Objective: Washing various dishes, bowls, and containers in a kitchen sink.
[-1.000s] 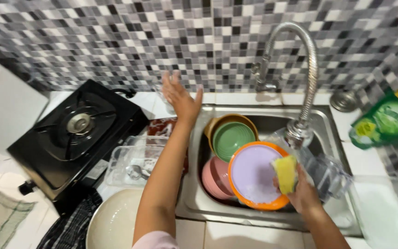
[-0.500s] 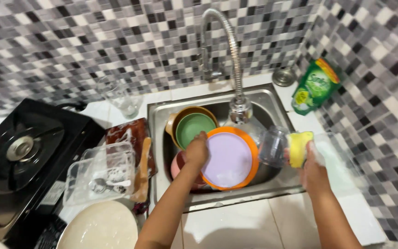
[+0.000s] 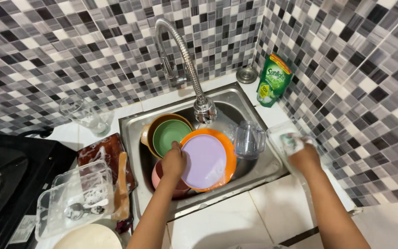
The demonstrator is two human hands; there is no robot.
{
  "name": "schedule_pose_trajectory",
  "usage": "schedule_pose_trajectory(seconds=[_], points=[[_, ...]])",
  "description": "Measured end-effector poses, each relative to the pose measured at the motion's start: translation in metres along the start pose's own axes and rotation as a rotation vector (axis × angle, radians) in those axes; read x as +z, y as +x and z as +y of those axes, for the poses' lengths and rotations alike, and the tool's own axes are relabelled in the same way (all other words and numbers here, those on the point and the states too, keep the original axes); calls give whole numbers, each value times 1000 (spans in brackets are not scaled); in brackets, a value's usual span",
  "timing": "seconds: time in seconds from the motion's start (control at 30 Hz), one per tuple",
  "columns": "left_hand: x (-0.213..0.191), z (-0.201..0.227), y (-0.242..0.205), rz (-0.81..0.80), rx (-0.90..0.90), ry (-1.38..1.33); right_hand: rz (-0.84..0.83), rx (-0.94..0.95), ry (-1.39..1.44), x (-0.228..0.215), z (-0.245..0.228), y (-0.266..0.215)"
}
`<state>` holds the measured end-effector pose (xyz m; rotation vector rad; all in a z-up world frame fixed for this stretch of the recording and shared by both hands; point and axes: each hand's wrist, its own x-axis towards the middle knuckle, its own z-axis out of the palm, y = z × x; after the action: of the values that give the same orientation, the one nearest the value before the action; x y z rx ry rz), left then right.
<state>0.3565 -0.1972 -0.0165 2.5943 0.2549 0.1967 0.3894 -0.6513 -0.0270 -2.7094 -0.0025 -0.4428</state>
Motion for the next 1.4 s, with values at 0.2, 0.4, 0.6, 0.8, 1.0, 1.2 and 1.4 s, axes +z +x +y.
schedule_pose_trajectory(seconds=[0.2, 0.4, 0.6, 0.8, 1.0, 1.2, 1.4], points=[[-35, 40, -33, -13, -39, -243, -120, 104, 8, 14, 22, 9], [-37, 27, -47, 69, 125, -199, -42, 139, 88, -26, -22, 11], [-94, 46, -74, 331, 196, -191, 33, -608, 249, 24, -104, -15], [-70, 34, -84, 422, 19, -655, -419, -95, 765, 69, -189, -15], [-55, 74, -105, 245, -226, -1133, -110, -624, 583, 99, -254, -12], [-49, 52, -105, 302, -181, -1488, -187, -945, 560, 36, -314, -69], [-78, 40, -110, 380, -215, -1510, -468, -875, 395, 78, -246, -52]])
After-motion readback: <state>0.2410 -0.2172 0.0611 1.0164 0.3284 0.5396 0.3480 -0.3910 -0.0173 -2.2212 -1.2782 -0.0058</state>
